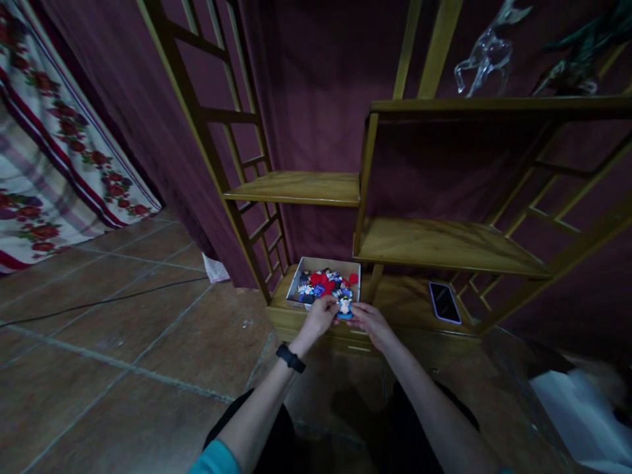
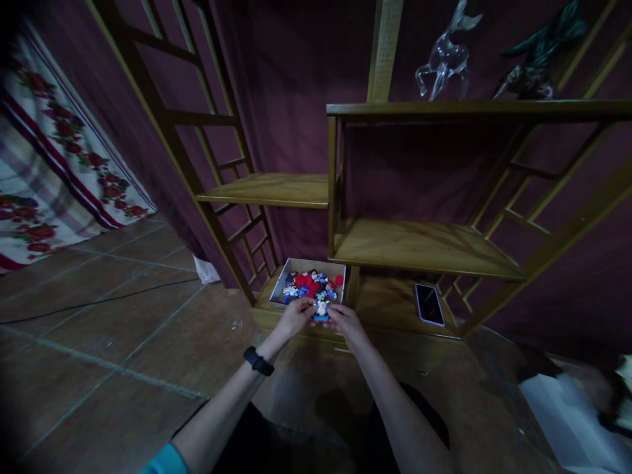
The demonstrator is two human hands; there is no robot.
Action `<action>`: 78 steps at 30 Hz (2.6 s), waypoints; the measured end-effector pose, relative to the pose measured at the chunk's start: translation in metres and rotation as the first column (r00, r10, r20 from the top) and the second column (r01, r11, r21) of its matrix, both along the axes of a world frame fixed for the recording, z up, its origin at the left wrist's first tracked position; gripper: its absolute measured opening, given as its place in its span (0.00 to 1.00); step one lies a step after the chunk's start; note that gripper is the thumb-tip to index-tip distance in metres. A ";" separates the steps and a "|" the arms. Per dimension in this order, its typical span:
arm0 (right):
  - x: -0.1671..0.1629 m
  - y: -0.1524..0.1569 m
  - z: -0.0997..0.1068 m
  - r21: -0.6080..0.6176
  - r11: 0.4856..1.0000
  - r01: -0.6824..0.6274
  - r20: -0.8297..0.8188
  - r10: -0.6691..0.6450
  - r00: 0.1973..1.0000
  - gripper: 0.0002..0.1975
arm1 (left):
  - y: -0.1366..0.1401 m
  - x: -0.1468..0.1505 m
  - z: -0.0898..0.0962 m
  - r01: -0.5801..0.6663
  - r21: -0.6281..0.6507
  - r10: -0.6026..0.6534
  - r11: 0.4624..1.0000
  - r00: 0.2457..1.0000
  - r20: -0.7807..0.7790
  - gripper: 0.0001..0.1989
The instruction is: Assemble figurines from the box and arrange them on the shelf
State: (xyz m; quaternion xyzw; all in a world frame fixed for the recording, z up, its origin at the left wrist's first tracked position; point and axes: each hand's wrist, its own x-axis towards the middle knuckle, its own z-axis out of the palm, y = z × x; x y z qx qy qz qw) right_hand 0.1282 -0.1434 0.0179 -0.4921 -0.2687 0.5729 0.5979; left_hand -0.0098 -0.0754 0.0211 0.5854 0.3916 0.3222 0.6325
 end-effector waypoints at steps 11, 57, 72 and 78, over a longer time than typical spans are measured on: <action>-0.009 0.020 -0.014 0.009 1.000 0.017 0.057 -0.018 0.998 0.16 | 0.015 -0.007 -0.004 -0.075 -0.234 0.098 0.969 0.991 0.087 0.06; -0.006 0.039 -0.024 0.106 0.994 -0.012 0.101 0.001 0.995 0.13 | 0.025 -0.009 -0.013 -0.012 -0.463 0.209 0.887 0.902 0.378 0.15; -0.021 0.035 -0.013 0.233 0.965 -0.121 0.390 0.022 0.921 0.21 | 0.032 -0.005 -0.017 -0.005 -0.561 0.300 0.828 0.849 0.436 0.24; -0.027 0.036 -0.025 0.221 0.971 -0.092 0.423 -0.010 0.906 0.19 | 0.037 0.000 -0.021 -0.093 -0.619 0.407 0.780 0.827 0.388 0.16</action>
